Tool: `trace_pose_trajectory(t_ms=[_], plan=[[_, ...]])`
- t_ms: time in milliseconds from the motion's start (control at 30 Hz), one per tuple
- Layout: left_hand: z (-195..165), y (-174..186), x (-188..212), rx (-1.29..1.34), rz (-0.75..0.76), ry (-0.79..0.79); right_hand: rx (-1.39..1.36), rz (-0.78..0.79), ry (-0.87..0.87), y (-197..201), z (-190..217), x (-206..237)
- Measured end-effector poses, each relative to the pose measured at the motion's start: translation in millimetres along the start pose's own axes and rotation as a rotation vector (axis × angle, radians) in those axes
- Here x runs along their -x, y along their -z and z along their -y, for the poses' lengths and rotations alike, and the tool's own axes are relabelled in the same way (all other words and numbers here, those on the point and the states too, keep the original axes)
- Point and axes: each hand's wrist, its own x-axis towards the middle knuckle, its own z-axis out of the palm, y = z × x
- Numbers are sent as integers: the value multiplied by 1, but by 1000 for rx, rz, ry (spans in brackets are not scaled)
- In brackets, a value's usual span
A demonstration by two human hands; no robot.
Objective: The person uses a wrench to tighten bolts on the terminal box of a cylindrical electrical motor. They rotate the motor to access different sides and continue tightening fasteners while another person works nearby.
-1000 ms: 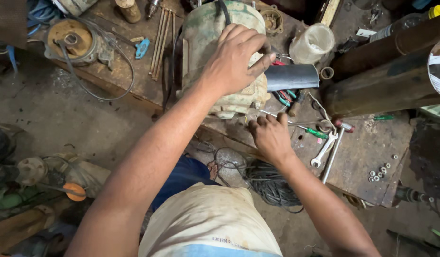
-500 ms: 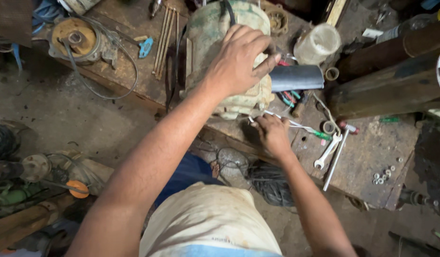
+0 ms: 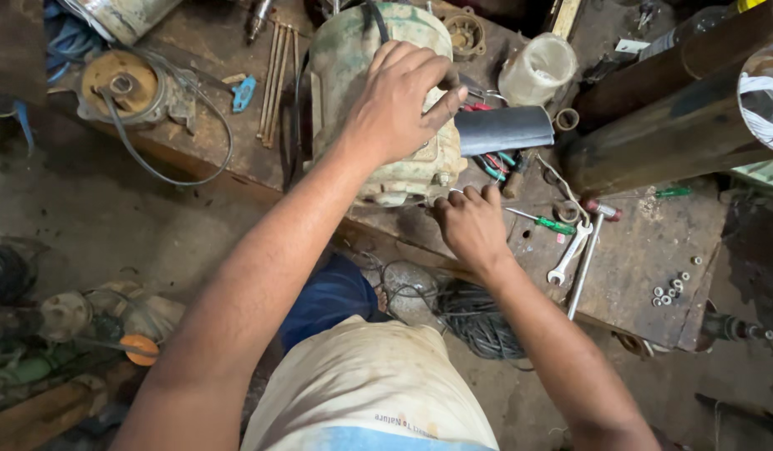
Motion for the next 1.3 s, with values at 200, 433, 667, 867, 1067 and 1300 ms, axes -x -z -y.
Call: trace_pose_trajectory(t_ms=[200, 433, 667, 867, 1067, 1300], plan=[[0, 1, 0, -21, -8, -1, 264, 40, 54, 0, 9, -3], [5, -4, -2, -10, 20, 18, -141, -290, -50, -74, -5, 11], [-5, 4, -4, -5, 22, 26, -355, -244, -90, -87, -3, 23], [-5, 4, -1, 10, -6, -3, -69, -6, -32, -20, -2, 15], [-4, 4, -1, -28, -4, -10, 192, 74, 55, 10, 7, -9], [9, -5, -1, 1, 37, 20, 26, -173, -22, -56, -9, 9]])
